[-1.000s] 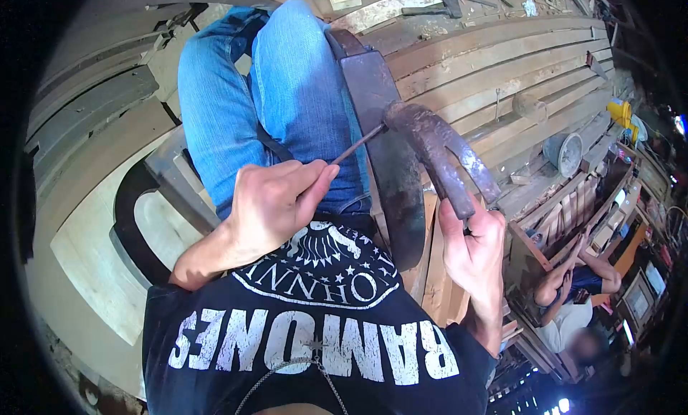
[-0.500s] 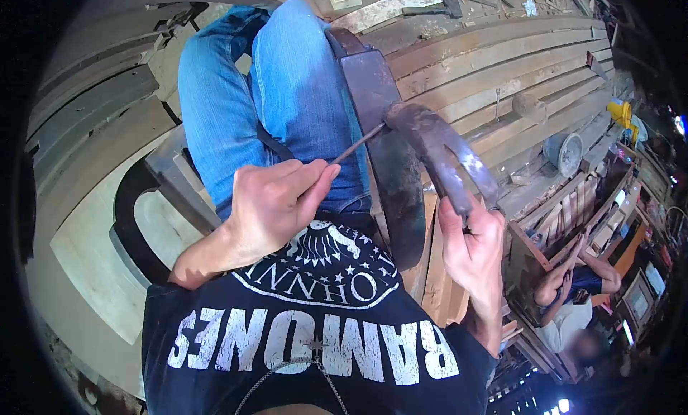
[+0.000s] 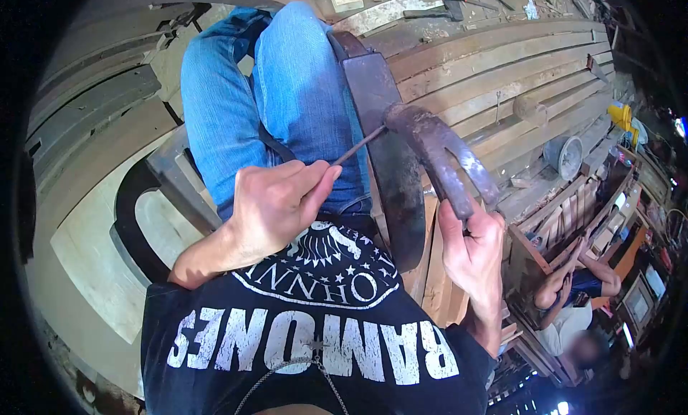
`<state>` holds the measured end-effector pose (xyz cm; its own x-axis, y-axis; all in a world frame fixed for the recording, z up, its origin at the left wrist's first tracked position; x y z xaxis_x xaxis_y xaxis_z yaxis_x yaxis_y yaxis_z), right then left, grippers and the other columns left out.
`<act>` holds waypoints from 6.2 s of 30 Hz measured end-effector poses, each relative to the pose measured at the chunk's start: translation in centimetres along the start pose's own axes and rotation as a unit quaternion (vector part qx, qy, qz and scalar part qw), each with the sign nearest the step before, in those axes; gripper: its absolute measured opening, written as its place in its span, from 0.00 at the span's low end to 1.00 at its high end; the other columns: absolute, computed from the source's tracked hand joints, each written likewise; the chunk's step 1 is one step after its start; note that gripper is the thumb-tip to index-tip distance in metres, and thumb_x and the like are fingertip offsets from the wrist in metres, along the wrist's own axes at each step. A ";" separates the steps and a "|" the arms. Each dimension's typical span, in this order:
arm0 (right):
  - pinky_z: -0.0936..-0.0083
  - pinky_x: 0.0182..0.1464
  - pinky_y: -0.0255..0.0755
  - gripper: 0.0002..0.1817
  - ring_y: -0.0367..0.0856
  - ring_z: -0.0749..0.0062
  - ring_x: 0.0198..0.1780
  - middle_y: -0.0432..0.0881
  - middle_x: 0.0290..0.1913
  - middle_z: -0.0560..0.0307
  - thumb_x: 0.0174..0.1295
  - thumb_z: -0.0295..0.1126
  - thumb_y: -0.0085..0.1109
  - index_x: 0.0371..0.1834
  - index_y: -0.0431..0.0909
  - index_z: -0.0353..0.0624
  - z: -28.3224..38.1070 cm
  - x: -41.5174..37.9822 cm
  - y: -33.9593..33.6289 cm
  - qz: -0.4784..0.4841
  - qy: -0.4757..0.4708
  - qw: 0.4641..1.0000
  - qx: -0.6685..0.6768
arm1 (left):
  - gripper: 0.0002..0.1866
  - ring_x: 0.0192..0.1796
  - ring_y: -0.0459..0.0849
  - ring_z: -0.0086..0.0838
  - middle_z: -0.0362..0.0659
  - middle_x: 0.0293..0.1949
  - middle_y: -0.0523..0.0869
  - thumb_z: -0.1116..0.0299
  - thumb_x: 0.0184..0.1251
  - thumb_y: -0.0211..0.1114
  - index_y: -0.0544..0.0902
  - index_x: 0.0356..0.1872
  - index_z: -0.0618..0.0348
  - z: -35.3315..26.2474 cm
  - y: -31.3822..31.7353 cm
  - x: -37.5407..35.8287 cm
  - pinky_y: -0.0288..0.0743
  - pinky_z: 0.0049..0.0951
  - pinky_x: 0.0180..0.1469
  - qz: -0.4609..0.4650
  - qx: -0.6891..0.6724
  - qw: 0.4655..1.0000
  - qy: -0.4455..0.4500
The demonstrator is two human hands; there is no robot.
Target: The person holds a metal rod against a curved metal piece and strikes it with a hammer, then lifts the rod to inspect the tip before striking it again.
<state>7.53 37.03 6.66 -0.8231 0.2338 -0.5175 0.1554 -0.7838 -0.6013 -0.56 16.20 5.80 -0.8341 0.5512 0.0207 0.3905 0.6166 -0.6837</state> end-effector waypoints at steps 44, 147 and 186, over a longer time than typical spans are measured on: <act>0.73 0.22 0.60 0.11 0.64 0.78 0.16 0.66 0.13 0.57 0.67 0.33 0.55 0.31 0.78 0.35 -1.1 -0.1 0.0 -0.007 0.020 1.000 0.017 | 0.06 0.13 0.73 0.32 0.39 0.14 0.72 0.69 0.58 0.72 0.83 0.26 0.55 -0.7 -0.3 -0.1 0.64 0.32 0.15 -0.014 0.030 0.999 0.013; 0.76 0.23 0.61 0.11 0.68 0.79 0.17 0.69 0.15 0.59 0.68 0.34 0.56 0.35 0.80 0.38 -0.7 -0.7 -0.6 -0.021 -0.017 1.000 0.004 | 0.09 0.17 0.74 0.29 0.39 0.17 0.70 0.77 0.50 0.73 0.78 0.22 0.58 -1.6 -0.6 -0.1 0.63 0.30 0.19 -0.057 0.055 0.994 0.073; 0.87 0.22 0.49 0.16 0.59 0.93 0.18 0.67 0.16 0.74 0.55 0.18 0.69 0.48 0.81 0.28 24.3 3.2 3.5 0.048 -0.352 0.837 0.415 | 0.13 0.15 0.74 0.25 0.39 0.15 0.78 0.80 0.38 0.81 0.86 0.28 0.62 1.3 -18.2 -3.2 0.62 0.24 0.18 -0.406 -0.183 0.878 0.176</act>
<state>-7.85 21.02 17.73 -0.9920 -0.0210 0.1245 0.0464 -0.9777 0.2046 -5.46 2.52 17.25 -0.7488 -0.0526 0.6607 -0.1241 0.9903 -0.0619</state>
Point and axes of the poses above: each hand's wrist, its own x-axis towards the middle knuckle, its own y-axis out of the palm, z = x × y, the point moved 10 cm from there along x, towards the middle knuckle
